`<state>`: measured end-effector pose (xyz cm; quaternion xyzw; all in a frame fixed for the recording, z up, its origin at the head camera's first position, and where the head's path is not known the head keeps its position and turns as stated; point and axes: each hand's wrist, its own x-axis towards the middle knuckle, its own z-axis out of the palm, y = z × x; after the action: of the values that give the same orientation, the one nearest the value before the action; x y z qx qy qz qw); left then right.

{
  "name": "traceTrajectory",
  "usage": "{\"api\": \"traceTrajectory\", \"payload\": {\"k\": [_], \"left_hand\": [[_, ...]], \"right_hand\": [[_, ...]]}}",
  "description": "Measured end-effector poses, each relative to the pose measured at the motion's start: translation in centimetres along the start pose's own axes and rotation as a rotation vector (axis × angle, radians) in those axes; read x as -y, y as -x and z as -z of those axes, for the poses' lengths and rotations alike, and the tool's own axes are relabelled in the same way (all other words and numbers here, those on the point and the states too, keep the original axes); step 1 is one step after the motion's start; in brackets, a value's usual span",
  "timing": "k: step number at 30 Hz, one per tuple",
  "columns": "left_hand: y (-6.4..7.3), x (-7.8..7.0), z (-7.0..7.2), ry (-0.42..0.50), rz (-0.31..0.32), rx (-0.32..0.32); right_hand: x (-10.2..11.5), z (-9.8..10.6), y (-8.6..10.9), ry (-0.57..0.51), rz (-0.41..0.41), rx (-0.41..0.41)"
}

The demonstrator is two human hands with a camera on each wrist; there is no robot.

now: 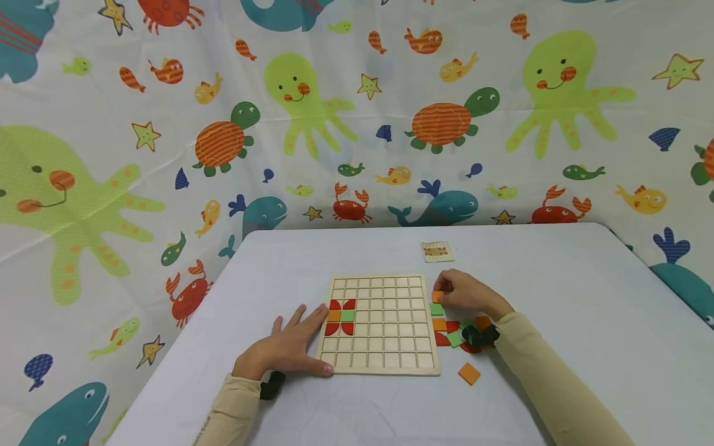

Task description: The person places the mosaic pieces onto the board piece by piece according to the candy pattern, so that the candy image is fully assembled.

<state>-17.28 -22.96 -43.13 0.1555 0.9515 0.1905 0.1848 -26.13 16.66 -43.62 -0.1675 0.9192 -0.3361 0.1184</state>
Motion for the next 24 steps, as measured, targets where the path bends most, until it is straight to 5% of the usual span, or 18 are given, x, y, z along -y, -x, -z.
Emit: {"api": "traceTrajectory", "payload": {"k": [24], "left_hand": [[0.23, 0.07, -0.13, 0.014, -0.007, -0.009]], "right_hand": [[0.3, 0.21, -0.21, -0.117, -0.07, -0.224]]}}
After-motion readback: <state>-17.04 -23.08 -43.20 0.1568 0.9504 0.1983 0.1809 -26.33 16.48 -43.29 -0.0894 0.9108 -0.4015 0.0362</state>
